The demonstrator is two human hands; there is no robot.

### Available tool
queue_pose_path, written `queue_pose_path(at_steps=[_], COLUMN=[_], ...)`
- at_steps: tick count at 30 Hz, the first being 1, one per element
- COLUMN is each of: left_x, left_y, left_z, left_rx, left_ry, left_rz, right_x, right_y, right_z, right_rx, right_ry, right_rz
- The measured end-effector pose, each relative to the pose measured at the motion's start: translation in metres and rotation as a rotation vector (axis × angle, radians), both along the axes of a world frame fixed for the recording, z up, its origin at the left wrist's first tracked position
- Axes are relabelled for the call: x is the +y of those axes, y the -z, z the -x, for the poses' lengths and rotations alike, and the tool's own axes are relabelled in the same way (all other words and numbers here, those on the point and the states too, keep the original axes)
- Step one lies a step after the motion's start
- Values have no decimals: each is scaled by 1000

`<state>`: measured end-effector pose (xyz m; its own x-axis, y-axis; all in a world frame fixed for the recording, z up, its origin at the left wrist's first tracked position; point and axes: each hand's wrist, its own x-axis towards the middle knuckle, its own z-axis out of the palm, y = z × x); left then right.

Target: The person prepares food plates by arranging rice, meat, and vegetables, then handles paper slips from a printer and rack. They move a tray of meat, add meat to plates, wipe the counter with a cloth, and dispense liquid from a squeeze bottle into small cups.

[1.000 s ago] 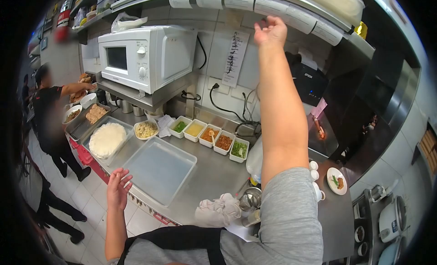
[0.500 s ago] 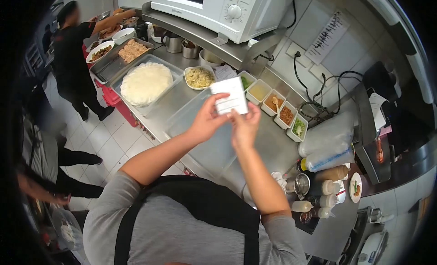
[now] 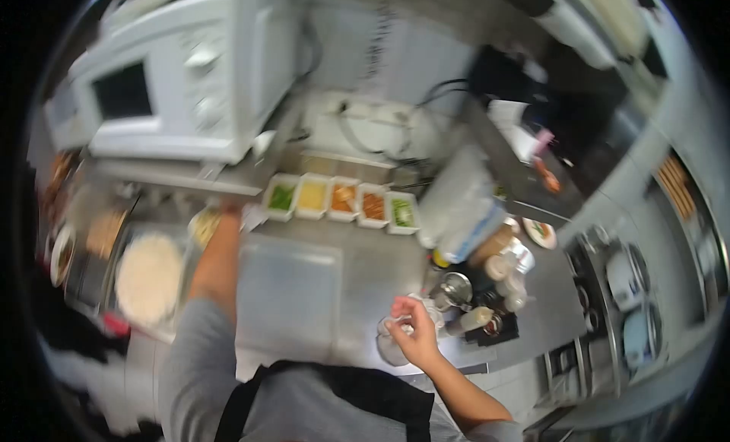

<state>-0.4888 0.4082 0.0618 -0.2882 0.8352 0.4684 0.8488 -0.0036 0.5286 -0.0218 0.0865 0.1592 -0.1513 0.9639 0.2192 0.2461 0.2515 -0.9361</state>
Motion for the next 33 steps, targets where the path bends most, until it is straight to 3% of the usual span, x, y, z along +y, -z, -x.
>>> queue_pose_path(at_steps=[4, 7, 9, 10, 12, 15, 16, 17, 21, 26, 29, 31, 33], left_x=[17, 22, 12, -3, -60, -77, -100, -121, -212, -284, -310, -327, -341], left_y=[39, 67, 50, 25, -57, -61, -60, -68, -117, -169, -190, -202, -213], left_z=[-4, 2, -3, -12, -53, -51, -55, -61, -106, -163, -186, -203, -220], left_rx=[268, 381, 315, 251, 183, 277, 315, 269, 0, -141, -145, -166, -174], left_ry=[-6, -18, -13, -9, -105, -130, -125, -41, 193, 269, 307, 299, 287], left_rz=[50, -26, 86, 192, 535, 548, 313, 323, 289, 248, 185, 179, 173], right_x=[-24, -22, 0, 20, 73, 153, 180, 192, 270, 263, 284, 311, 354], right_y=[-52, -137, -189, -218, -265, -349, -372, -390, -420, -419, -404, -399, -384], right_z=[-49, -64, -73, -77, -91, -104, -111, -106, -119, -110, -149, -181, -208], right_rx=[-162, -584, -865, -774, -338, 87, 168, 253, 427, 652, 58, -310, -344], right_ry=[139, 72, 45, 7, 103, 152, 202, 254, 290, 329, 771, 830, 738], right_rz=[-115, -320, -572, -741, -658, -867, -881, -916, -906, -861, -987, -773, -690])
